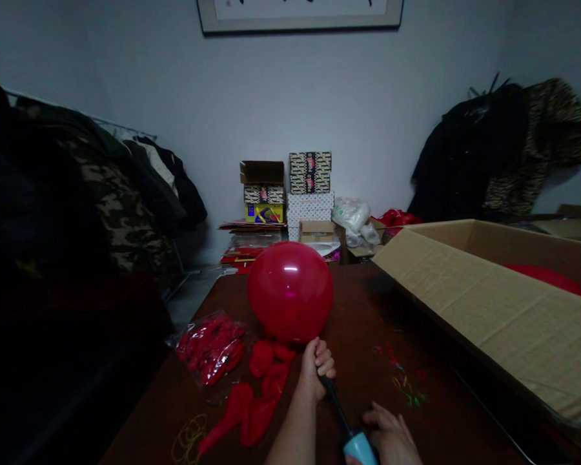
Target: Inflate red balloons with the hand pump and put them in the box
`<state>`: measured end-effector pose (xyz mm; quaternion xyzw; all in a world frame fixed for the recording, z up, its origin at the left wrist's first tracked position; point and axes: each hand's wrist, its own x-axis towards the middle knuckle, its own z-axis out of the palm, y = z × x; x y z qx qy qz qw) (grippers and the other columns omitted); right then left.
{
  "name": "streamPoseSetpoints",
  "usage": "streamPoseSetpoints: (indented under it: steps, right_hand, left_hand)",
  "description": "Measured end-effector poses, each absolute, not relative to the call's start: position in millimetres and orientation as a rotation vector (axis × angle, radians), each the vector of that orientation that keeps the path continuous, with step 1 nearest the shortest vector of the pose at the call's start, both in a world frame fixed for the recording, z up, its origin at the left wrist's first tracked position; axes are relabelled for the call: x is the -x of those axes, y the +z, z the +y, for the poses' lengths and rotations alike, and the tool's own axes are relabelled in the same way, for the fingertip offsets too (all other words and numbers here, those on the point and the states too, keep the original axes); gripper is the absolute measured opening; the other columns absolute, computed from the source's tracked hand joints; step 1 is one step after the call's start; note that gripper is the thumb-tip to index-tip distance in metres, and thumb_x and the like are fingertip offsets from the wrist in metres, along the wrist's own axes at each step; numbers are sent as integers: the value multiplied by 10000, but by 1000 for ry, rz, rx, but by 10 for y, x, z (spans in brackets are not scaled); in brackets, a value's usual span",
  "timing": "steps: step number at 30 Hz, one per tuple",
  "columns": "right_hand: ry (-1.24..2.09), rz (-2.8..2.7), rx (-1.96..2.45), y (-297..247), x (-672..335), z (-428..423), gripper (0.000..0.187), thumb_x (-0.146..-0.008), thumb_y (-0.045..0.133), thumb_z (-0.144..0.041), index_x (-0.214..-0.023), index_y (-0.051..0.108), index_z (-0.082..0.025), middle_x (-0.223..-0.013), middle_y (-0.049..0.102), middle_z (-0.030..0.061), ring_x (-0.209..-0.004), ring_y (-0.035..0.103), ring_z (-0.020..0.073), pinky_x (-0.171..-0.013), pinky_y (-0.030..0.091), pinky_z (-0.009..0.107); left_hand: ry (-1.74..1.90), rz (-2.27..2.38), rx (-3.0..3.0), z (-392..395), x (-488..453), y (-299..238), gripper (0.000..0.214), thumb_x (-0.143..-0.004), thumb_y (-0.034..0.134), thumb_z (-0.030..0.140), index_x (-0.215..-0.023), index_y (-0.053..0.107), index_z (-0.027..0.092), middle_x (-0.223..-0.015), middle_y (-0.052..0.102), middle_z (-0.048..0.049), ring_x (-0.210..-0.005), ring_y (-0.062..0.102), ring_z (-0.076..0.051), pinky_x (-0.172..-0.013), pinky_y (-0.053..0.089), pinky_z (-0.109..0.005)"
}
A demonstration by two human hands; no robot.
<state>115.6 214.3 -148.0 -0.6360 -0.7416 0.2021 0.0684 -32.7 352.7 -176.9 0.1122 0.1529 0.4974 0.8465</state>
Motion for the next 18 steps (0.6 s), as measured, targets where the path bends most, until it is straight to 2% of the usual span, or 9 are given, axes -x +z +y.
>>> streamPoseSetpoints:
  steps: [2, 7, 18]
  right_hand:
    - [604, -2221, 1898, -1346, -1071, 2209, 460, -720, 515, -501, -969, 690, -155, -1280, 564, 138, -1312, 354, 356, -1096, 185, 559]
    - [538, -2091, 1866, -1256, -864, 2376, 392, -756, 481, -458, -892, 687, -153, -1217, 589, 135, -1279, 397, 320, -1105, 181, 518]
    - [525, -2036, 1930, -1296, -821, 2375, 516, -757, 459, -469, -1080, 604, -93, -1221, 582, 181, -1270, 406, 318, -1107, 173, 513]
  left_hand:
    - [1059, 322, -240, 3522, 330, -1763, 437, -747, 618, 331, -552, 250, 201, -382, 160, 114, -299, 107, -28, -360, 43, -177]
    - [1043, 337, -271, 3519, 343, -1758, 433, -762, 605, 355, -560, 254, 204, -382, 155, 114, -299, 100, -33, -363, 43, -188]
    - [1043, 360, -301, 3538, 320, -1796, 422, -799, 564, 378, -560, 263, 202, -368, 191, 107, -289, 126, -38, -369, 53, -197]
